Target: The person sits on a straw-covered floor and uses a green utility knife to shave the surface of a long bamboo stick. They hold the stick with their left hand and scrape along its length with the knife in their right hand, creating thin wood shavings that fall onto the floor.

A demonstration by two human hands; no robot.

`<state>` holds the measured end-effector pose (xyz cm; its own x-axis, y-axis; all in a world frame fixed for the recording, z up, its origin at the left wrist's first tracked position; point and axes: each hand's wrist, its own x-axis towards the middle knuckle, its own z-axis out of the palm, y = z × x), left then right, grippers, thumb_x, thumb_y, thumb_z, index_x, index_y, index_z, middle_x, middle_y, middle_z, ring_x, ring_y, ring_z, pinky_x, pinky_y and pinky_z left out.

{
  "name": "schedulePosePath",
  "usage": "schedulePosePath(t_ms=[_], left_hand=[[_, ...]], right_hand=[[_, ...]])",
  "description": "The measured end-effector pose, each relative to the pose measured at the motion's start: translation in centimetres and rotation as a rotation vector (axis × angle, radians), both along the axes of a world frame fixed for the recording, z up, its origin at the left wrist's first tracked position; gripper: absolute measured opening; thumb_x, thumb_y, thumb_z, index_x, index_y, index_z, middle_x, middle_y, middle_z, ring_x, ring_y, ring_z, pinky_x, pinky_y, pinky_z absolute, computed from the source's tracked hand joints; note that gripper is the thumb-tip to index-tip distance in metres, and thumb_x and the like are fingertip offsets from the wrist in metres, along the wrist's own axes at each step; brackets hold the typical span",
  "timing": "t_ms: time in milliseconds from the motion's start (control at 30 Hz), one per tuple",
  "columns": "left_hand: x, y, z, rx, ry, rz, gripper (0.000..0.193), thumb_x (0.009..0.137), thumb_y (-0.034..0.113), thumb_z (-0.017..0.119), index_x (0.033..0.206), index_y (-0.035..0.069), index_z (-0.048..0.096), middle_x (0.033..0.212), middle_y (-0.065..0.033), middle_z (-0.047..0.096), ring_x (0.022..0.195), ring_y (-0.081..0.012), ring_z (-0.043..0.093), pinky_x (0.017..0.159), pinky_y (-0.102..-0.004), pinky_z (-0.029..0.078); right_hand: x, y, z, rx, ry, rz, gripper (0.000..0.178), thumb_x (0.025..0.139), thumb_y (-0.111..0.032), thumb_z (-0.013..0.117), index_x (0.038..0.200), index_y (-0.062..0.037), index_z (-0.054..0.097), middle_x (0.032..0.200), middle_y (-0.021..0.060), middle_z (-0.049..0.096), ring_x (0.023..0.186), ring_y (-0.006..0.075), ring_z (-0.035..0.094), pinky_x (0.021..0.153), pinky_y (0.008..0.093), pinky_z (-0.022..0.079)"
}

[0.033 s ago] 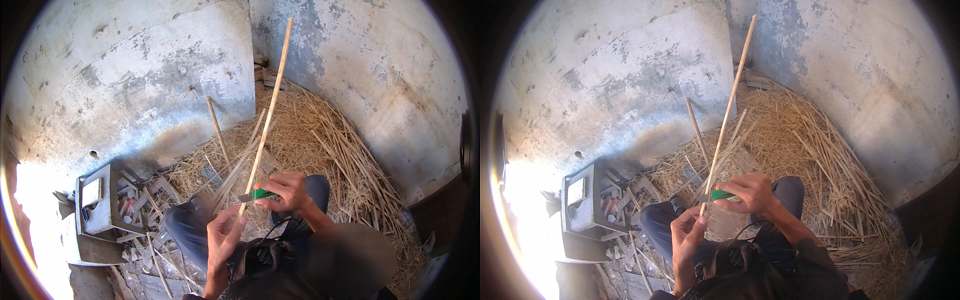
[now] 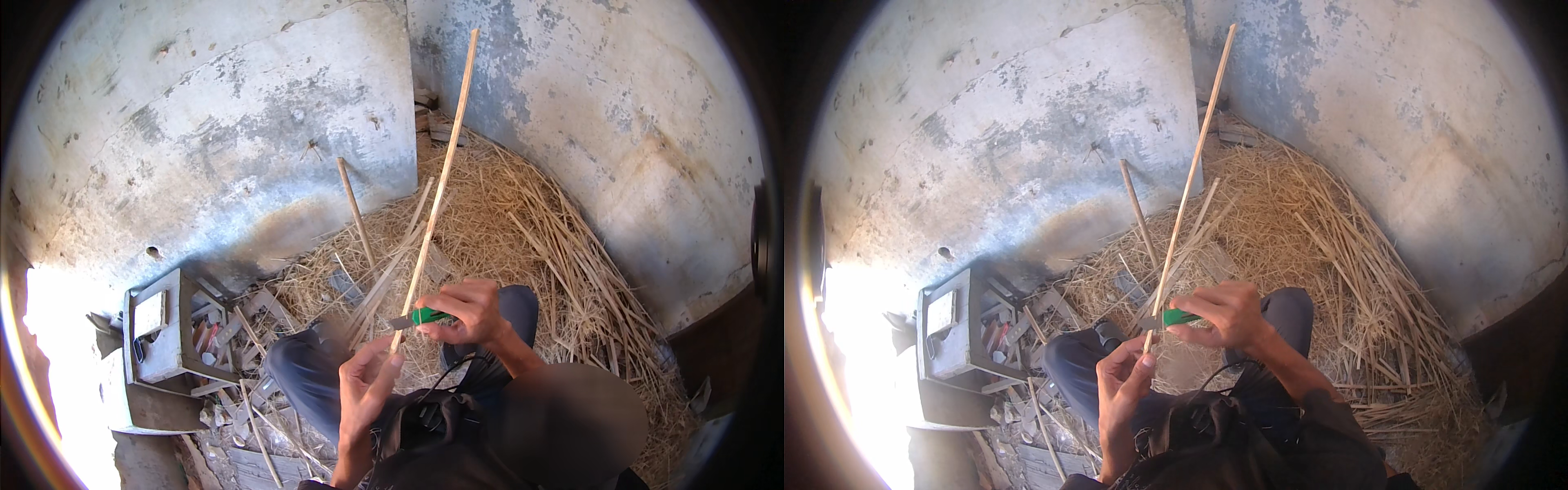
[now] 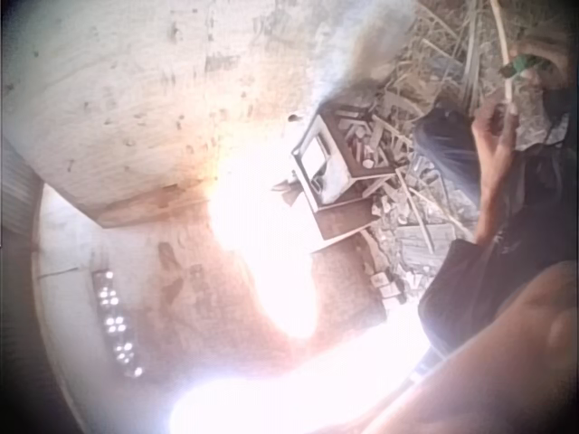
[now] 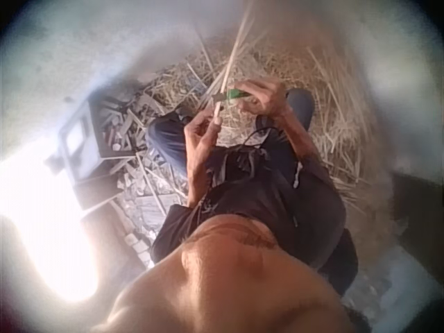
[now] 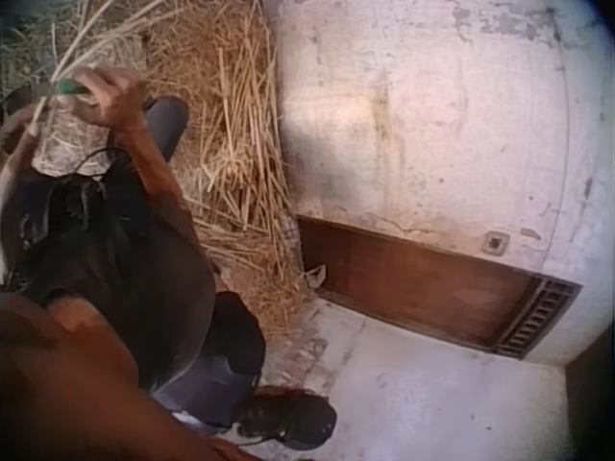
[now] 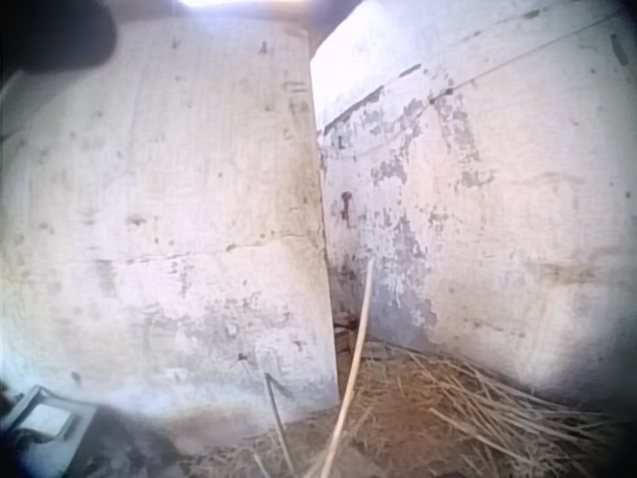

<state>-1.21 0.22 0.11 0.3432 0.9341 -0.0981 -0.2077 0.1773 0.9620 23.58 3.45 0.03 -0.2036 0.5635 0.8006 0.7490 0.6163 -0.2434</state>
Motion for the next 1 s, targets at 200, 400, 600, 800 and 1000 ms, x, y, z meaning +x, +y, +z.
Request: schedulePosePath(t_ms=[200,400,600,800,1000], left_hand=[[-0.1,-0.3,0.1,0.028,0.084,0.034,0.033,0.101,0.005,0.076,0.132,-0.003,0.073,0.079,0.0089,0.062,0.066,0.0012,0.046,0.058,-0.0193,0.032],[-0.3,-0.6,-0.5,0.018,0.098,0.026,0.038,0.101,0.017,0.078,0.133,-0.004,0.073,0.075,0.005,0.061,0.058,-0.0016,0.046,0.053,-0.0204,0.034],[-0.7,-1.1,-0.9,-0.034,0.075,0.021,0.042,0.102,0.015,0.076,0.137,-0.007,0.07,0.073,0.0051,0.059,0.059,-0.0018,0.045,0.053,-0.021,0.033],[-1.7,-1.9,-2.3,-0.033,0.127,0.009,0.042,0.103,0.016,0.076,0.137,-0.007,0.07,0.074,0.0047,0.059,0.06,-0.0017,0.044,0.053,-0.0213,0.031],[-2.6,-2.5,-3.3,-0.083,0.157,0.03,0.041,0.104,0.018,0.075,0.137,-0.006,0.071,0.075,0.0045,0.06,0.061,-0.0012,0.045,0.053,-0.021,0.032]], right_hand=[[0.3,-0.1,0.0,-0.008,-0.046,-0.029,0.036,0.085,-0.052,0.085,0.095,-0.0166,0.082,0.067,-0.0051,0.066,0.049,0.0136,0.059,0.048,0.0309,0.043],[0.8,0.7,-0.1,0.012,-0.005,-0.036,0.032,0.087,-0.047,0.084,0.094,-0.0163,0.082,0.066,-0.0043,0.066,0.05,0.0141,0.06,0.048,0.0312,0.044],[1.5,1.4,0.1,-0.013,0.033,-0.04,0.031,0.09,-0.043,0.082,0.095,-0.0128,0.081,0.071,-0.0002,0.072,0.053,0.0178,0.065,0.049,0.0329,0.049],[3.1,3.4,-0.7,-0.05,0.148,-0.076,0.032,0.092,-0.039,0.08,0.097,-0.0074,0.082,0.083,0.0072,0.08,0.069,0.0208,0.078,0.059,0.0329,0.06],[3.9,4.9,0.1,-0.13,0.144,-0.111,0.031,0.092,-0.035,0.08,0.099,-0.005,0.082,0.086,0.0092,0.081,0.071,0.0211,0.079,0.061,0.0319,0.062]])
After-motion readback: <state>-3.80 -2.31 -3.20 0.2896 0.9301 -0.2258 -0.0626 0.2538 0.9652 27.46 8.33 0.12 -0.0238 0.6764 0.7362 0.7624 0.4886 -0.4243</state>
